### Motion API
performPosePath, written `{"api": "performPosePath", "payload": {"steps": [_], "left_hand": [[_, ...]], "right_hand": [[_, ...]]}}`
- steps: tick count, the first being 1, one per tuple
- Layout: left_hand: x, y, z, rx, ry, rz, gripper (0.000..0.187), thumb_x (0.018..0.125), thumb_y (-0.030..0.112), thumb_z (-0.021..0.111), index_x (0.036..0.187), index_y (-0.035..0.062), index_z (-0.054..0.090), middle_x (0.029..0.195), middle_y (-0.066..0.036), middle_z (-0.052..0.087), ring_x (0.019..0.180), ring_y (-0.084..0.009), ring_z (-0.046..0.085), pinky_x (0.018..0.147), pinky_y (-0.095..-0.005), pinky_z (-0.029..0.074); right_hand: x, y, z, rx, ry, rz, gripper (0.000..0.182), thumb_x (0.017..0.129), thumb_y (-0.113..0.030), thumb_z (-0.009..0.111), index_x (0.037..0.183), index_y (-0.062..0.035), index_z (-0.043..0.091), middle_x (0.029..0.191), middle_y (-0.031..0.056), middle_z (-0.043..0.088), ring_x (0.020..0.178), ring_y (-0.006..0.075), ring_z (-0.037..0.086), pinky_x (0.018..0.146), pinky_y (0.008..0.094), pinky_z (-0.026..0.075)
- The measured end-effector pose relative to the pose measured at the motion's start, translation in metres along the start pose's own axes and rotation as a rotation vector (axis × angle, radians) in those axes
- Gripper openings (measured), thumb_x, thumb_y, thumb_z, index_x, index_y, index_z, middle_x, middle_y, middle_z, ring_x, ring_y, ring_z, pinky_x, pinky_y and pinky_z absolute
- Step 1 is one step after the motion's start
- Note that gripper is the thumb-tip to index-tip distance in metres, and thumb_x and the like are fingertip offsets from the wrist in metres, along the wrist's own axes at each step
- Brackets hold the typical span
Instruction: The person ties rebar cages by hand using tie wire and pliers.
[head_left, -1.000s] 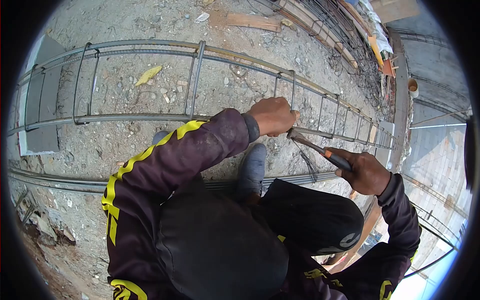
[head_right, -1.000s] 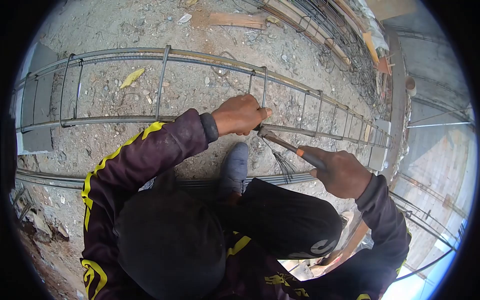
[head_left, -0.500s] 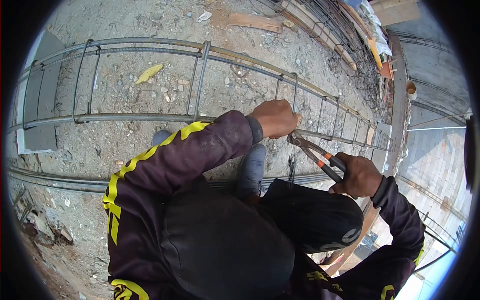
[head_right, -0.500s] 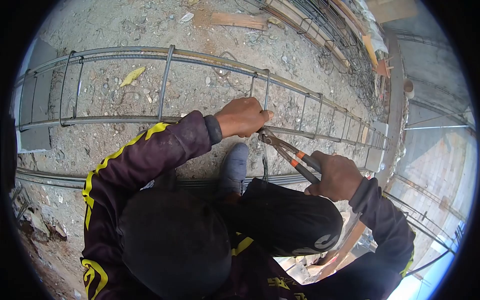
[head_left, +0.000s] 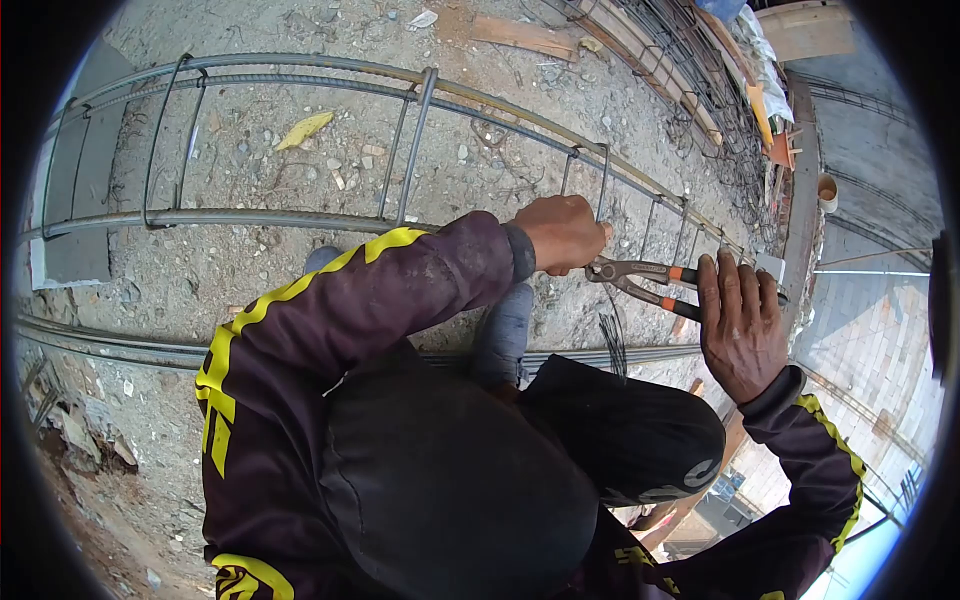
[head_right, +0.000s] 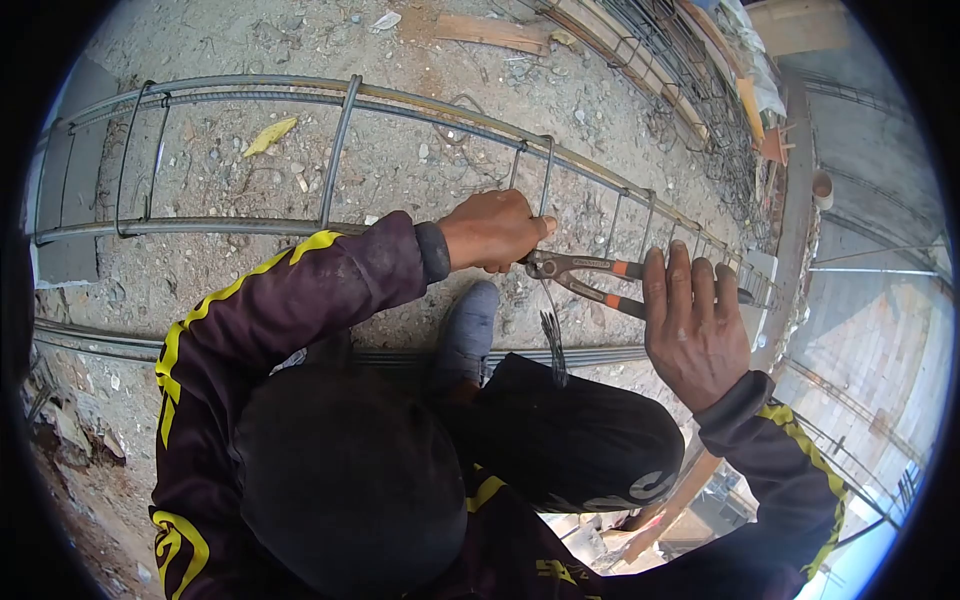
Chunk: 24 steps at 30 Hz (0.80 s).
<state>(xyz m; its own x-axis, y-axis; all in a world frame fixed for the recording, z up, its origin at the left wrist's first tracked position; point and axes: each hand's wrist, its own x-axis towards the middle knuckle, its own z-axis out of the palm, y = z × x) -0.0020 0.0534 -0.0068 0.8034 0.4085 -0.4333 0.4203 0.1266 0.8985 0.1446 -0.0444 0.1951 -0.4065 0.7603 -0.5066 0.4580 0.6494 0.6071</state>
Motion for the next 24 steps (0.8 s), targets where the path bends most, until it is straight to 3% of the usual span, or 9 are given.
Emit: {"api": "performPosePath", "payload": {"steps": [1, 3, 8, 15, 19, 20, 22, 24], "left_hand": [[0.001, -0.001, 0.0, -0.02, -0.002, -0.008, 0.062, 0.101, 0.045, 0.045, 0.07, -0.0049, 0.065, 0.059, -0.015, 0.065, 0.058, -0.0287, 0.068, 0.069, -0.0429, 0.055], [0.003, -0.002, 0.001, -0.045, -0.011, -0.02, 0.062, 0.101, 0.045, 0.044, 0.071, -0.0056, 0.065, 0.059, -0.015, 0.065, 0.057, -0.0277, 0.068, 0.067, -0.042, 0.056], [0.0, 0.001, -0.006, -0.084, -0.05, -0.001, 0.063, 0.102, 0.044, 0.041, 0.074, -0.0062, 0.065, 0.06, -0.015, 0.066, 0.058, -0.0259, 0.069, 0.065, -0.04, 0.056], [0.003, 0.0, -0.008, -0.159, -0.067, -0.072, 0.066, 0.102, 0.046, 0.041, 0.072, -0.0075, 0.065, 0.06, -0.015, 0.067, 0.057, -0.0248, 0.069, 0.06, -0.0397, 0.056], [0.006, -0.005, 0.002, -0.15, 0.001, -0.025, 0.064, 0.103, 0.041, 0.041, 0.069, -0.0081, 0.064, 0.055, -0.017, 0.063, 0.054, -0.0287, 0.068, 0.062, -0.0431, 0.056], [0.007, -0.005, 0.003, -0.08, 0.003, 0.008, 0.063, 0.103, 0.04, 0.041, 0.07, -0.009, 0.064, 0.055, -0.018, 0.062, 0.055, -0.0306, 0.068, 0.064, -0.0439, 0.056], [0.004, -0.003, 0.005, -0.031, 0.012, 0.05, 0.059, 0.103, 0.035, 0.041, 0.071, -0.0094, 0.064, 0.053, -0.019, 0.059, 0.057, -0.035, 0.068, 0.071, -0.0458, 0.055], [0.01, -0.009, 0.016, 0.029, 0.18, 0.07, 0.059, 0.103, 0.035, 0.041, 0.071, -0.0082, 0.065, 0.053, -0.019, 0.06, 0.057, -0.0347, 0.067, 0.071, -0.0465, 0.054]], "right_hand": [[0.004, 0.008, 0.011, -0.008, -0.019, -0.021, 0.04, 0.086, -0.008, 0.055, 0.124, 0.0055, 0.057, 0.105, 0.0175, 0.061, 0.087, 0.0251, 0.059, 0.082, 0.0415, 0.048], [0.012, 0.027, 0.031, 0.059, 0.001, -0.097, 0.029, 0.085, -0.011, 0.059, 0.111, 0.0018, 0.059, 0.085, 0.0086, 0.053, 0.079, 0.0223, 0.057, 0.073, 0.0367, 0.045], [0.054, 0.056, 0.027, 0.139, -0.046, -0.181, 0.018, 0.086, -0.023, 0.065, 0.092, -0.0075, 0.056, 0.077, 0.0048, 0.055, 0.074, 0.0213, 0.06, 0.073, 0.0359, 0.046], [0.049, 0.051, 0.043, 0.22, 0.016, -0.127, 0.016, 0.081, -0.016, 0.065, 0.091, -0.0069, 0.058, 0.078, 0.0044, 0.055, 0.077, 0.0211, 0.06, 0.073, 0.035, 0.046], [0.035, 0.024, -0.016, 0.1, -0.06, 0.029, 0.023, 0.08, -0.012, 0.063, 0.102, -0.0054, 0.063, 0.08, 0.0049, 0.055, 0.078, 0.0201, 0.058, 0.074, 0.0358, 0.045], [0.036, 0.022, -0.016, 0.099, -0.091, 0.047, 0.018, 0.081, -0.014, 0.063, 0.097, -0.0063, 0.062, 0.081, 0.0056, 0.058, 0.078, 0.0212, 0.06, 0.075, 0.0361, 0.045], [0.054, 0.044, 0.007, 0.183, -0.101, -0.062, 0.016, 0.082, -0.017, 0.064, 0.094, -0.0069, 0.061, 0.081, 0.006, 0.059, 0.078, 0.0222, 0.062, 0.075, 0.0363, 0.046], [0.069, 0.059, 0.026, 0.215, -0.078, -0.144, 0.018, 0.081, -0.022, 0.066, 0.088, -0.008, 0.058, 0.078, 0.0065, 0.06, 0.078, 0.0235, 0.064, 0.075, 0.0369, 0.047]]}}
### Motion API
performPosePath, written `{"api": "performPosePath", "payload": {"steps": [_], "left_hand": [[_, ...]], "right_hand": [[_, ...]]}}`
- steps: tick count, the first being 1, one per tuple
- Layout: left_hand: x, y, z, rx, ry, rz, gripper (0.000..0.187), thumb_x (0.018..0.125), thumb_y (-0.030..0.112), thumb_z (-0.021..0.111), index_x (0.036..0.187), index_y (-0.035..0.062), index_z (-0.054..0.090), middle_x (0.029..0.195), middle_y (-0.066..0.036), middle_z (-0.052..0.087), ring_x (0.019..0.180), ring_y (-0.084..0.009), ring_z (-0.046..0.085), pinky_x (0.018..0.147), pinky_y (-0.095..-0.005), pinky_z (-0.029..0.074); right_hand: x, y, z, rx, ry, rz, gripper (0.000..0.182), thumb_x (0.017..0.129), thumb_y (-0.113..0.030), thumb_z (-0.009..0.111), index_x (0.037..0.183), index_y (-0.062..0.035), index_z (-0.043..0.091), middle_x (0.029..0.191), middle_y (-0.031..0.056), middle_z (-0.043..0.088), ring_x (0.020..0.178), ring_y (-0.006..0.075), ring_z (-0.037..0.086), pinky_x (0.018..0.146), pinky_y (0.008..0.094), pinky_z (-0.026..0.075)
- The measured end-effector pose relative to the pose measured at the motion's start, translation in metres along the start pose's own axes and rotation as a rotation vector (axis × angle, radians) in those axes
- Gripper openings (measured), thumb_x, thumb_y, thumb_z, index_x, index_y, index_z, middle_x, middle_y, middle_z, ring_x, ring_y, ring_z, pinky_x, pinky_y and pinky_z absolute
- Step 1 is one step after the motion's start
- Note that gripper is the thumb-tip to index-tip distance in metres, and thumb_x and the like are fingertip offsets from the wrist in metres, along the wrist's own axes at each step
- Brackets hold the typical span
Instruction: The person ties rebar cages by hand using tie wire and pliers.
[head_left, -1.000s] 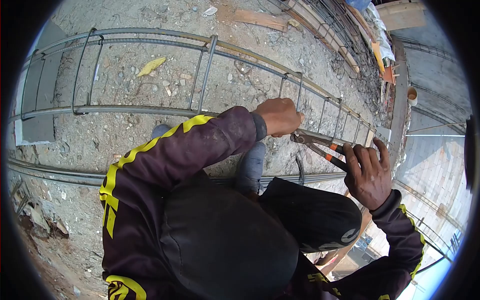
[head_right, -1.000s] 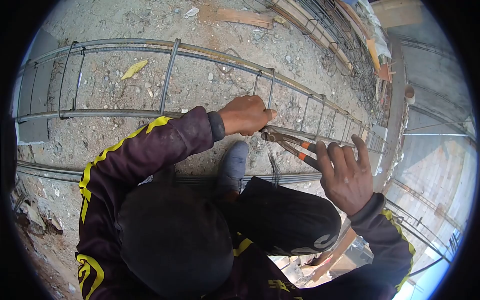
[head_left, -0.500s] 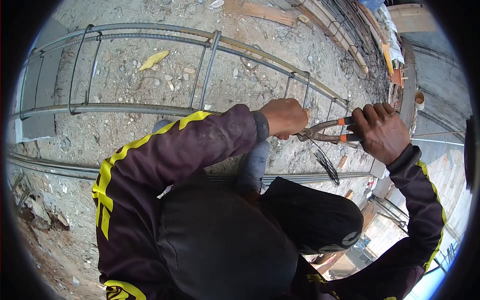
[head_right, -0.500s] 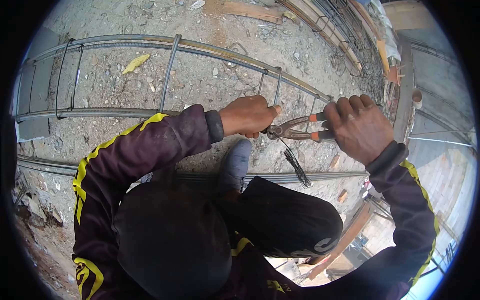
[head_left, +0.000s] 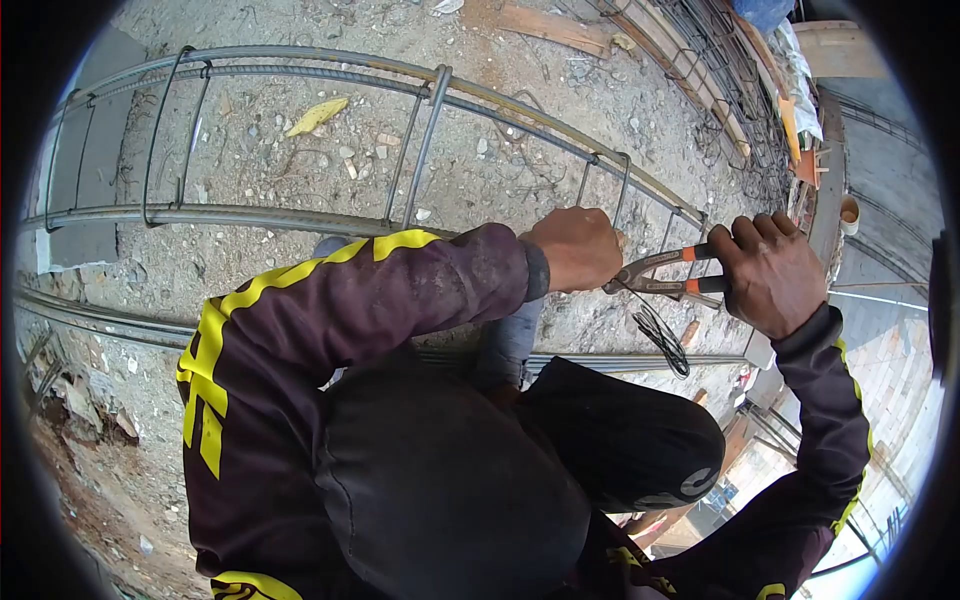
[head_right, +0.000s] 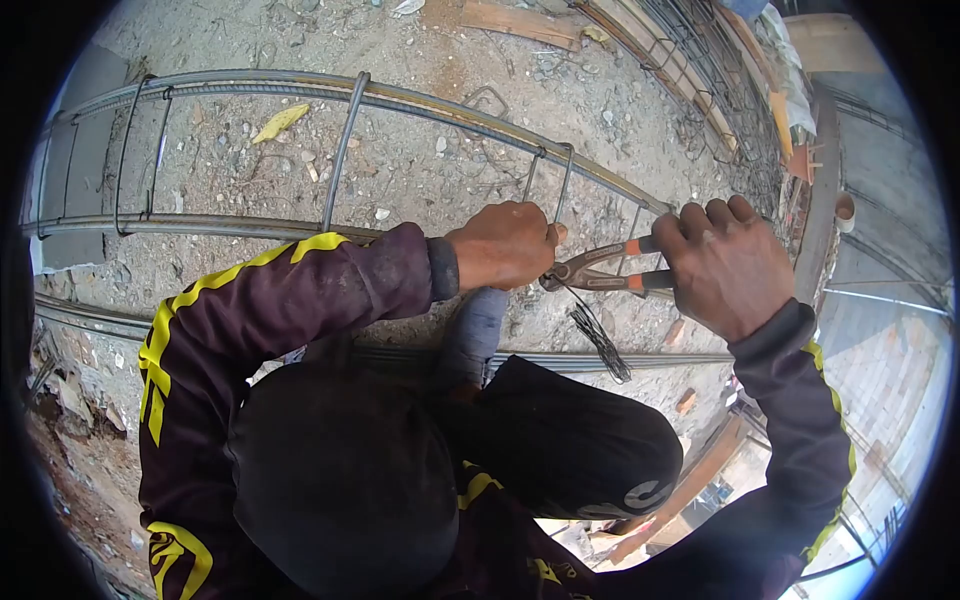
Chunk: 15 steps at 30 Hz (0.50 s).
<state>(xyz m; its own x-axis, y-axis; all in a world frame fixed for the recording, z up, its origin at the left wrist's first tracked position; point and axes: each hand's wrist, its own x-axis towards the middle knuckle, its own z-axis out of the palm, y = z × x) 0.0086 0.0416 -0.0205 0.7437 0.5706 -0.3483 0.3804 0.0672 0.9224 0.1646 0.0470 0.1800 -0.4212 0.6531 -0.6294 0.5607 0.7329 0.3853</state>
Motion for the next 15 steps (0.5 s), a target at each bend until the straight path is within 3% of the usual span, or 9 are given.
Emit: {"api": "performPosePath", "payload": {"steps": [1, 7, 13, 14, 15], "left_hand": [[0.003, -0.003, 0.005, 0.034, 0.084, 0.013, 0.059, 0.103, 0.036, 0.04, 0.071, -0.0075, 0.065, 0.053, -0.018, 0.06, 0.057, -0.0345, 0.067, 0.071, -0.0468, 0.054], [-0.007, 0.014, -0.023, 0.013, -0.204, 0.012, 0.057, 0.102, 0.036, 0.044, 0.075, -0.0091, 0.066, 0.062, -0.021, 0.064, 0.064, -0.0358, 0.068, 0.072, -0.0484, 0.054], [-0.002, 0.015, -0.014, -0.04, -0.081, -0.15, 0.057, 0.102, 0.037, 0.045, 0.072, -0.007, 0.065, 0.057, -0.019, 0.062, 0.062, -0.0335, 0.068, 0.071, -0.0466, 0.053], [-0.002, 0.011, -0.018, -0.081, -0.159, -0.117, 0.059, 0.102, 0.039, 0.044, 0.073, -0.0079, 0.065, 0.055, -0.018, 0.061, 0.062, -0.0327, 0.069, 0.071, -0.0451, 0.054], [-0.002, 0.012, -0.017, -0.03, -0.192, -0.082, 0.047, 0.099, 0.032, 0.045, 0.083, -0.0063, 0.065, 0.055, -0.017, 0.062, 0.064, -0.033, 0.069, 0.071, -0.0454, 0.054]], "right_hand": [[0.002, 0.004, 0.005, 0.014, 0.02, -0.01, 0.018, 0.081, -0.022, 0.067, 0.088, -0.008, 0.058, 0.078, 0.0064, 0.059, 0.078, 0.0234, 0.063, 0.074, 0.037, 0.047], [-0.021, -0.027, -0.024, -0.106, 0.074, 0.059, 0.014, 0.079, -0.016, 0.067, 0.086, -0.0061, 0.059, 0.078, 0.006, 0.059, 0.075, 0.0229, 0.062, 0.073, 0.0358, 0.048], [0.001, 0.015, 0.016, 0.089, 0.086, -0.024, 0.023, 0.077, -0.025, 0.072, 0.091, -0.0086, 0.063, 0.079, 0.0053, 0.061, 0.078, 0.0233, 0.064, 0.076, 0.0366, 0.05], [-0.001, 0.013, 0.013, 0.089, 0.072, -0.025, 0.023, 0.077, -0.024, 0.071, 0.091, -0.0082, 0.064, 0.078, 0.0054, 0.061, 0.078, 0.0232, 0.065, 0.076, 0.0365, 0.05], [-0.004, 0.009, 0.008, 0.095, 0.053, -0.026, 0.023, 0.077, -0.024, 0.071, 0.092, -0.0077, 0.064, 0.078, 0.0055, 0.061, 0.078, 0.0231, 0.065, 0.076, 0.0364, 0.05]]}}
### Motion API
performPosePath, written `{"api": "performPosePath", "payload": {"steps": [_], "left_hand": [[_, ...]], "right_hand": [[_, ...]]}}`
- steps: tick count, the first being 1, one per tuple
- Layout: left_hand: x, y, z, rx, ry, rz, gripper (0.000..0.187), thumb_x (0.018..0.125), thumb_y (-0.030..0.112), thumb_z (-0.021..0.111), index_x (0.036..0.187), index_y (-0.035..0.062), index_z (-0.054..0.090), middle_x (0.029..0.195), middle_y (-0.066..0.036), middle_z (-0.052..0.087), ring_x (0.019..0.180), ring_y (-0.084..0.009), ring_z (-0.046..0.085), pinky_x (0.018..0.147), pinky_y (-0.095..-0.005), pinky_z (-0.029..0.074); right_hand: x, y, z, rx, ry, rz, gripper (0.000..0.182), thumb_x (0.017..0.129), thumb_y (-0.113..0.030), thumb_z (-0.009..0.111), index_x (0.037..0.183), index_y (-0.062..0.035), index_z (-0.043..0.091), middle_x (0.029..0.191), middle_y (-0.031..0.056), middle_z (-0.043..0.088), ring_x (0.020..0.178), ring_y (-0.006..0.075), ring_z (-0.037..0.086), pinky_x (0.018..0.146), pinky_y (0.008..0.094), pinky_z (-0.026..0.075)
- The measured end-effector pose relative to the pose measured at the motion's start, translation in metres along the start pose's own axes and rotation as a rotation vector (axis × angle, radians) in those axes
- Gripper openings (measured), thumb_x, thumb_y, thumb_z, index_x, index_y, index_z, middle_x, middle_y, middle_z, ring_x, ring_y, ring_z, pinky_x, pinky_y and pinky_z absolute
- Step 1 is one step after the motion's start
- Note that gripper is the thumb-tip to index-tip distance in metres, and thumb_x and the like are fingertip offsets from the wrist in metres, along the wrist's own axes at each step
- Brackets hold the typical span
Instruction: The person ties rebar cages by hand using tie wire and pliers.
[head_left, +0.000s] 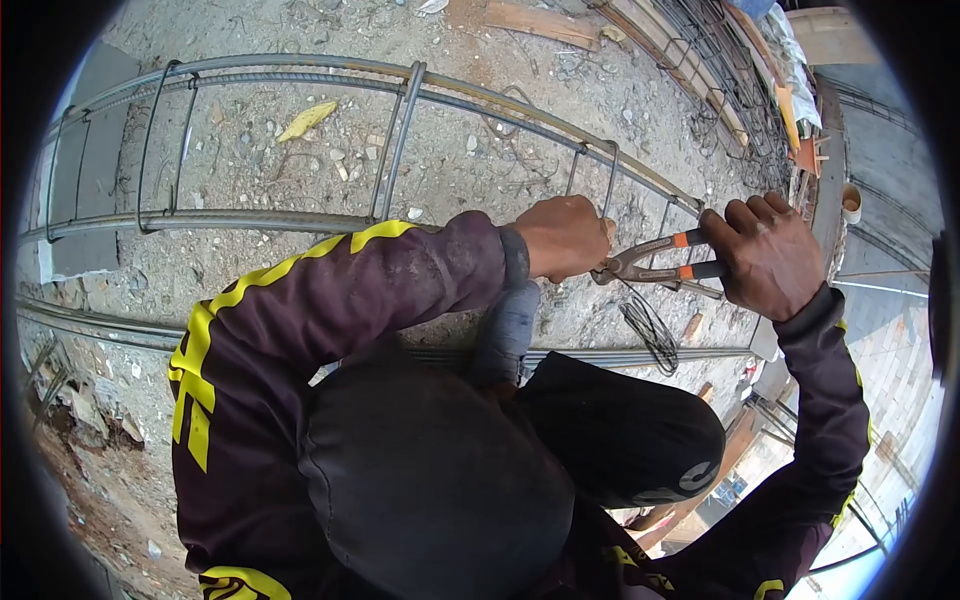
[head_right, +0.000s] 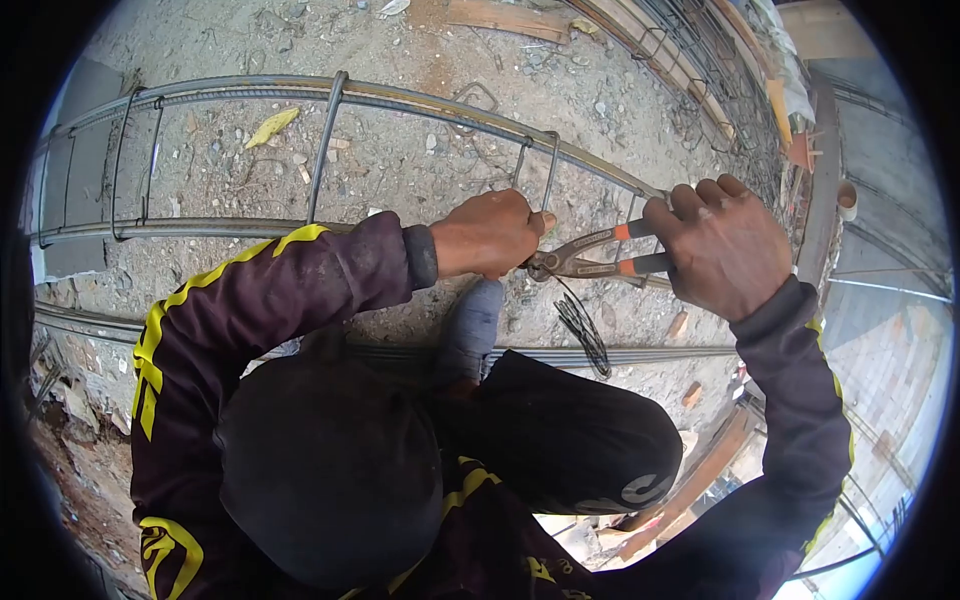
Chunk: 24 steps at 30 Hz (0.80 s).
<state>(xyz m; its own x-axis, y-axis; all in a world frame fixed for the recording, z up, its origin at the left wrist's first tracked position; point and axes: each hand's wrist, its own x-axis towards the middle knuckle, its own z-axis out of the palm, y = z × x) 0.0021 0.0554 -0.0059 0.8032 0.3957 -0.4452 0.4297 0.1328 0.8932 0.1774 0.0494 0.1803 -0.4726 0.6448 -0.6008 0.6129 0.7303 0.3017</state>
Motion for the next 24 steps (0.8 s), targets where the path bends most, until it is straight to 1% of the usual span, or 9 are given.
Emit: {"api": "performPosePath", "payload": {"steps": [2, 3, 4, 6, 12, 14, 17, 20, 24], "left_hand": [[0.003, -0.001, -0.001, 0.105, -0.053, 0.049, 0.031, 0.093, 0.019, 0.047, 0.102, -0.0031, 0.067, 0.057, -0.016, 0.063, 0.069, -0.0335, 0.07, 0.07, -0.0459, 0.054], [0.002, -0.001, -0.002, 0.073, -0.1, 0.058, 0.032, 0.093, 0.017, 0.045, 0.111, 0.0005, 0.066, 0.06, -0.016, 0.064, 0.068, -0.033, 0.07, 0.069, -0.0468, 0.054], [0.002, -0.003, -0.002, 0.056, -0.054, 0.035, 0.034, 0.096, 0.025, 0.044, 0.095, -0.0009, 0.066, 0.057, -0.015, 0.063, 0.064, -0.0325, 0.069, 0.069, -0.0453, 0.054], [0.006, -0.005, 0.003, 0.031, 0.03, 0.014, 0.062, 0.102, 0.041, 0.042, 0.065, -0.0037, 0.064, 0.05, -0.013, 0.06, 0.055, -0.0315, 0.067, 0.07, -0.0425, 0.054], [0.006, -0.009, 0.007, 0.053, 0.025, 0.063, 0.063, 0.103, 0.043, 0.042, 0.065, -0.002, 0.065, 0.051, -0.014, 0.061, 0.056, -0.0307, 0.067, 0.067, -0.0425, 0.054], [0.003, -0.007, 0.005, -0.014, -0.009, 0.032, 0.063, 0.103, 0.042, 0.042, 0.065, -0.0024, 0.065, 0.051, -0.014, 0.061, 0.057, -0.0307, 0.068, 0.066, -0.044, 0.054], [0.006, -0.005, 0.002, -0.094, 0.011, -0.05, 0.063, 0.103, 0.042, 0.043, 0.066, -0.0045, 0.064, 0.051, -0.015, 0.06, 0.06, -0.0339, 0.068, 0.067, -0.0459, 0.054], [0.001, -0.003, 0.002, 0.012, -0.037, 0.018, 0.035, 0.095, 0.022, 0.045, 0.098, -0.0016, 0.07, 0.058, -0.013, 0.064, 0.056, -0.0263, 0.068, 0.061, -0.0416, 0.054], [0.003, -0.006, 0.002, 0.136, 0.033, 0.087, 0.036, 0.096, 0.021, 0.042, 0.103, -0.0015, 0.07, 0.065, -0.016, 0.066, 0.059, -0.0285, 0.069, 0.066, -0.0421, 0.055]], "right_hand": [[-0.004, -0.019, -0.022, -0.145, 0.021, 0.028, 0.026, 0.078, -0.021, 0.07, 0.097, -0.0047, 0.066, 0.075, 0.0057, 0.06, 0.076, 0.0217, 0.065, 0.073, 0.0361, 0.05], [0.001, -0.021, -0.024, -0.161, 0.001, 0.014, 0.025, 0.078, -0.021, 0.07, 0.095, -0.0049, 0.065, 0.075, 0.0061, 0.06, 0.075, 0.0221, 0.065, 0.074, 0.0358, 0.05], [0.005, -0.02, -0.025, -0.189, -0.009, 0.014, 0.024, 0.078, -0.022, 0.07, 0.094, -0.0051, 0.064, 0.074, 0.0065, 0.06, 0.075, 0.0224, 0.066, 0.074, 0.0356, 0.05], [0.019, 0.004, -0.01, -0.071, 0.011, -0.068, 0.022, 0.078, -0.023, 0.07, 0.089, -0.0055, 0.062, 0.075, 0.0074, 0.061, 0.075, 0.0235, 0.066, 0.075, 0.036, 0.051], [0.008, -0.017, -0.028, -0.197, 0.012, -0.032, 0.024, 0.076, -0.024, 0.071, 0.086, -0.0044, 0.062, 0.075, 0.0068, 0.061, 0.074, 0.023, 0.065, 0.074, 0.0358, 0.049], [0.014, -0.001, -0.014, -0.059, -0.026, -0.064, 0.026, 0.074, -0.019, 0.071, 0.094, -0.0047, 0.064, 0.077, 0.0066, 0.06, 0.077, 0.0216, 0.065, 0.073, 0.0356, 0.049], [0.003, -0.006, -0.011, -0.07, -0.014, -0.013, 0.028, 0.072, -0.017, 0.071, 0.097, -0.0056, 0.065, 0.078, 0.0067, 0.06, 0.077, 0.0229, 0.065, 0.074, 0.0363, 0.049], [0.003, -0.012, -0.016, -0.07, 0.003, -0.016, 0.028, 0.07, -0.016, 0.072, 0.096, -0.0066, 0.065, 0.079, 0.0071, 0.061, 0.078, 0.0245, 0.065, 0.075, 0.0367, 0.049], [0.015, -0.003, -0.015, -0.078, -0.01, -0.057, 0.026, 0.071, -0.015, 0.072, 0.095, -0.0079, 0.065, 0.077, 0.007, 0.061, 0.078, 0.0247, 0.065, 0.076, 0.0369, 0.049]]}}
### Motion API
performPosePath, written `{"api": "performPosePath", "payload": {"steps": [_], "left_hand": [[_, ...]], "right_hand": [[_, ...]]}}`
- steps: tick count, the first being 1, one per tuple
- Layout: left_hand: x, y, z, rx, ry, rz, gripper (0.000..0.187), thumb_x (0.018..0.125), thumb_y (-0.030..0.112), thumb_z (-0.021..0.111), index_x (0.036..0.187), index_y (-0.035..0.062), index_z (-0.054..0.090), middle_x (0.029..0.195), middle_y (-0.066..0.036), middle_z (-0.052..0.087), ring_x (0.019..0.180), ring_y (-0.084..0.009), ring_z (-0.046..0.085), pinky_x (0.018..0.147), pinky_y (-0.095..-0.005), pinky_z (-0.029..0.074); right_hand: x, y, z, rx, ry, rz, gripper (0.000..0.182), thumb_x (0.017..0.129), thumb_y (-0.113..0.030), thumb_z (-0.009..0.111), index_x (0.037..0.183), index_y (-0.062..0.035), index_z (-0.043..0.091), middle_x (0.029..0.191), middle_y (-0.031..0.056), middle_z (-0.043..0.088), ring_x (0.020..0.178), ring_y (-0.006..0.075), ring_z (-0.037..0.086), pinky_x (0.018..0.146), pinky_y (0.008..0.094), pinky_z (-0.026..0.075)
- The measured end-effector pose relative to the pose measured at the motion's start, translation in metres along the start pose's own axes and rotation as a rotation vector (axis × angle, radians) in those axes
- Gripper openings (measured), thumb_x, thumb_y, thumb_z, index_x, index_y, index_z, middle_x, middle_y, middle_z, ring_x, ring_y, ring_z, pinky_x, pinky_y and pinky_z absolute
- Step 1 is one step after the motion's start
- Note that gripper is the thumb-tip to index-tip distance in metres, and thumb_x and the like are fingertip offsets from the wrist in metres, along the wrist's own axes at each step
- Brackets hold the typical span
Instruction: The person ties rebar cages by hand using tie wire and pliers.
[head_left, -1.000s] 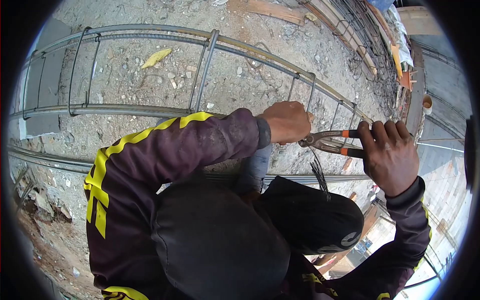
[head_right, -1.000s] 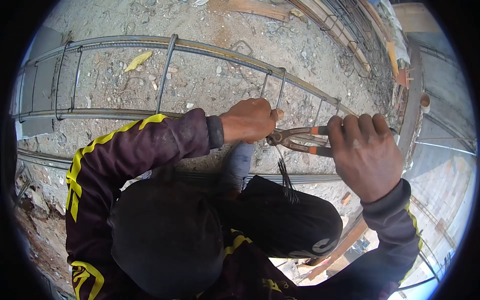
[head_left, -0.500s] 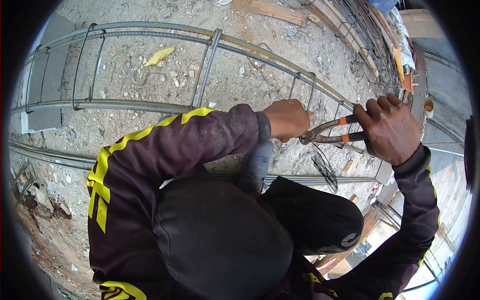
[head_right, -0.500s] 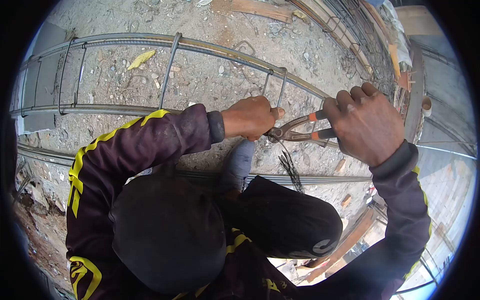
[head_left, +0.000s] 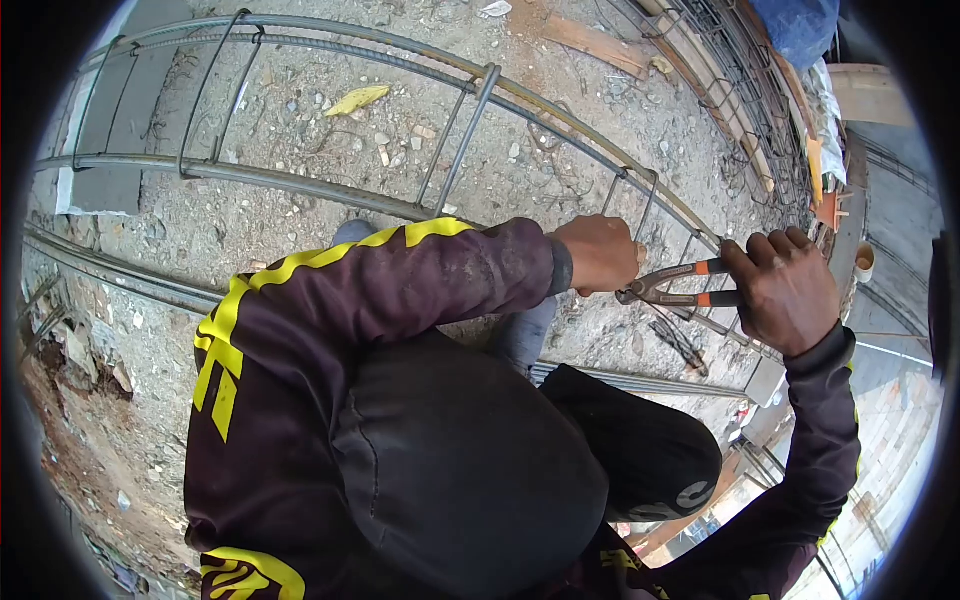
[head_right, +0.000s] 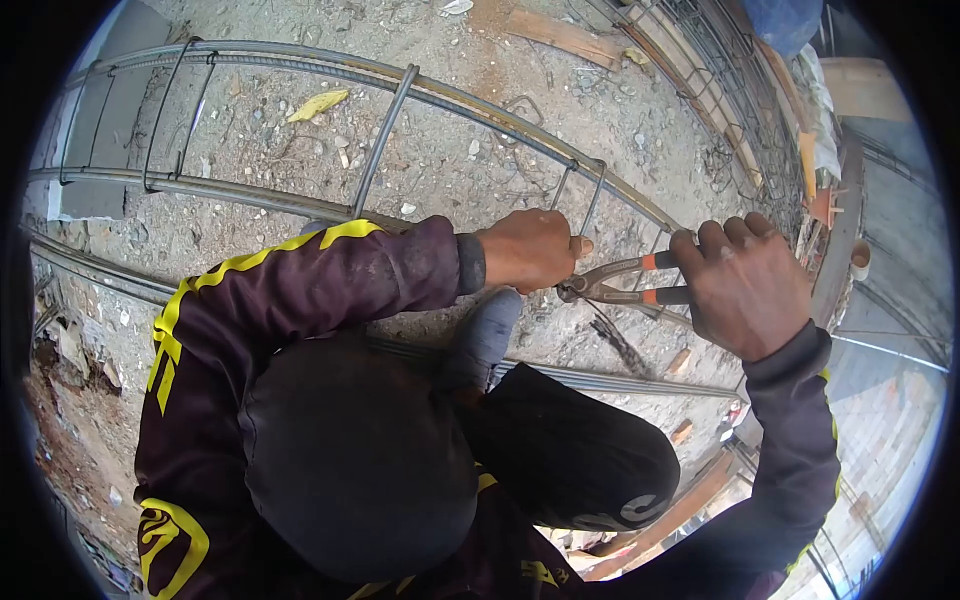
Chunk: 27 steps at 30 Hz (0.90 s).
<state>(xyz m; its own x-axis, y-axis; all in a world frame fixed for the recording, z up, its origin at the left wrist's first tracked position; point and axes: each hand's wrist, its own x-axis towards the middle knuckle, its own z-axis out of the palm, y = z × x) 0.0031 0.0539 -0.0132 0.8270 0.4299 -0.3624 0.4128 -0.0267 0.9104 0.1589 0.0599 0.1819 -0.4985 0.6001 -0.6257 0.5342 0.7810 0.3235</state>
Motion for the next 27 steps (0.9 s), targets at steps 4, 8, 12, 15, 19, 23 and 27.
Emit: {"api": "performPosePath", "payload": {"steps": [4, 8, 12, 15, 19, 23, 27], "left_hand": [[0.001, -0.001, 0.015, -0.051, -0.022, -0.048, 0.037, 0.095, 0.02, 0.042, 0.113, 0.005, 0.07, 0.077, -0.019, 0.068, 0.062, -0.0311, 0.069, 0.068, -0.0443, 0.055], [-0.002, 0.004, -0.003, 0.044, -0.031, 0.029, 0.035, 0.095, 0.022, 0.044, 0.104, -0.0009, 0.069, 0.064, -0.015, 0.067, 0.063, -0.0303, 0.07, 0.064, -0.044, 0.054], [0.002, 0.001, -0.001, -0.077, -0.053, -0.05, 0.035, 0.095, 0.023, 0.045, 0.093, -0.0022, 0.069, 0.056, -0.013, 0.063, 0.054, -0.0286, 0.066, 0.058, -0.0432, 0.053], [-0.005, 0.007, -0.006, -0.144, -0.071, -0.034, 0.043, 0.098, 0.028, 0.042, 0.083, -0.0032, 0.068, 0.055, -0.013, 0.062, 0.049, -0.0265, 0.063, 0.055, -0.0412, 0.052], [-0.005, 0.004, -0.006, -0.19, -0.052, -0.084, 0.056, 0.101, 0.035, 0.037, 0.073, -0.0041, 0.067, 0.055, -0.012, 0.064, 0.048, -0.0236, 0.064, 0.053, -0.038, 0.054], [-0.004, 0.005, -0.007, -0.215, -0.031, -0.131, 0.063, 0.1, 0.043, 0.044, 0.065, -0.0062, 0.063, 0.059, -0.017, 0.066, 0.05, -0.0233, 0.066, 0.047, -0.0342, 0.055], [-0.005, 0.007, -0.007, -0.183, -0.032, -0.096, 0.062, 0.1, 0.041, 0.044, 0.066, -0.0067, 0.063, 0.058, -0.017, 0.065, 0.048, -0.0224, 0.065, 0.047, -0.0345, 0.054]], "right_hand": [[0.004, 0.001, -0.004, 0.022, -0.037, -0.028, 0.024, 0.072, -0.017, 0.072, 0.094, -0.0087, 0.065, 0.077, 0.0068, 0.061, 0.078, 0.0246, 0.065, 0.075, 0.0374, 0.05], [-0.011, 0.003, 0.009, 0.064, -0.041, 0.03, 0.026, 0.074, -0.02, 0.073, 0.095, -0.0098, 0.064, 0.077, 0.0066, 0.06, 0.076, 0.0265, 0.065, 0.073, 0.04, 0.051], [-0.051, -0.027, 0.03, 0.281, -0.062, 0.247, 0.019, 0.075, -0.014, 0.068, 0.093, -0.0115, 0.063, 0.073, 0.0094, 0.061, 0.067, 0.0312, 0.065, 0.063, 0.0442, 0.051], [-0.081, -0.069, 0.077, 0.881, 0.02, 0.412, 0.015, 0.082, -0.012, 0.071, 0.096, -0.0057, 0.07, 0.073, 0.0201, 0.064, 0.061, 0.0364, 0.062, 0.058, 0.043, 0.05], [-0.093, -0.128, 0.11, 1.968, -0.391, 0.725, 0.016, 0.087, -0.012, 0.076, 0.082, 0.0016, 0.068, 0.064, 0.0028, 0.062, 0.056, 0.0088, 0.057, 0.052, 0.0266, 0.044], [-0.088, -0.136, 0.103, 1.974, -0.415, 0.65, 0.018, 0.082, -0.012, 0.081, 0.081, 0.0004, 0.068, 0.064, 0.0029, 0.062, 0.058, 0.009, 0.058, 0.053, 0.0267, 0.044], [-0.088, -0.113, 0.093, 2.063, -0.571, 0.557, 0.021, 0.079, -0.012, 0.082, 0.084, 0.0023, 0.068, 0.065, 0.0063, 0.064, 0.054, 0.0139, 0.063, 0.049, 0.0255, 0.047]]}}
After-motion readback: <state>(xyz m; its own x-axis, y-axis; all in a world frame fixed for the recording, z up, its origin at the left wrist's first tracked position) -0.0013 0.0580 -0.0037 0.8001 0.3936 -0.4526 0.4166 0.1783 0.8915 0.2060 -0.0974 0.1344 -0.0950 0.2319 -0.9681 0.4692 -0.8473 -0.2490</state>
